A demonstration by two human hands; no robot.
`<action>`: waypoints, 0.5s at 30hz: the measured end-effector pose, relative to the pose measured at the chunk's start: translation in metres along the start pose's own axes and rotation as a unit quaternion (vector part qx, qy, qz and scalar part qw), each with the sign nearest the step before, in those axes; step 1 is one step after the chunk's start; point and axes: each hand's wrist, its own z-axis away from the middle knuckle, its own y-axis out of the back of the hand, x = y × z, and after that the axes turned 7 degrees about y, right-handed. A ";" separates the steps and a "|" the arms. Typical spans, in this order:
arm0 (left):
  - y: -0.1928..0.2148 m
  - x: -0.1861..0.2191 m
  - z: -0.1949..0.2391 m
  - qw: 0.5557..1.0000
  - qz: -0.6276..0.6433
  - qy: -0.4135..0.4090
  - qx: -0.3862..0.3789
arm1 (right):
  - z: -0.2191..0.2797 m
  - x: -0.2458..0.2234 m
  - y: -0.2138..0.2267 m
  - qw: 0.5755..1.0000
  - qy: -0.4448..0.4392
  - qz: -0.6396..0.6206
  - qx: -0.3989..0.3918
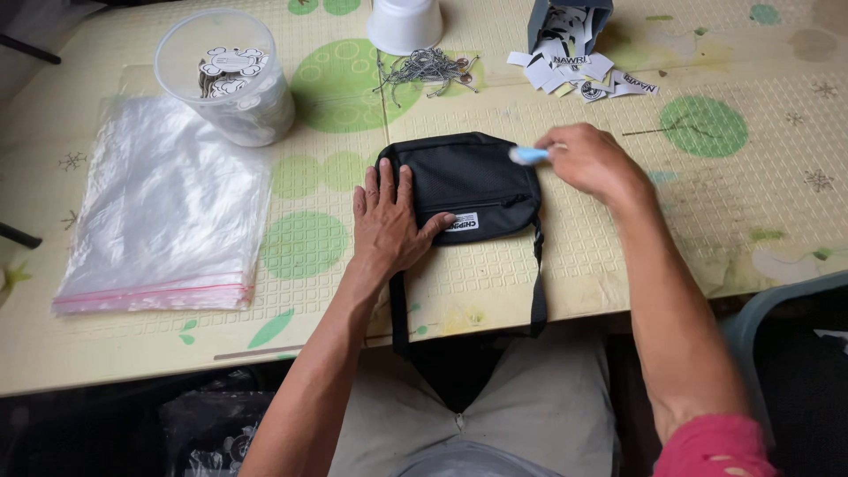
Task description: The person uses a light blue brush to scrub the exterior of a black shoulder bag on a table. They clean the main body, the strap, and the zipper area, then open the bag to wipe the interior lining before closing it.
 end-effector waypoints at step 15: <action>-0.068 0.108 -0.122 0.974 0.186 -0.127 0.038 | 0.032 0.062 -0.100 0.955 0.100 0.052 0.274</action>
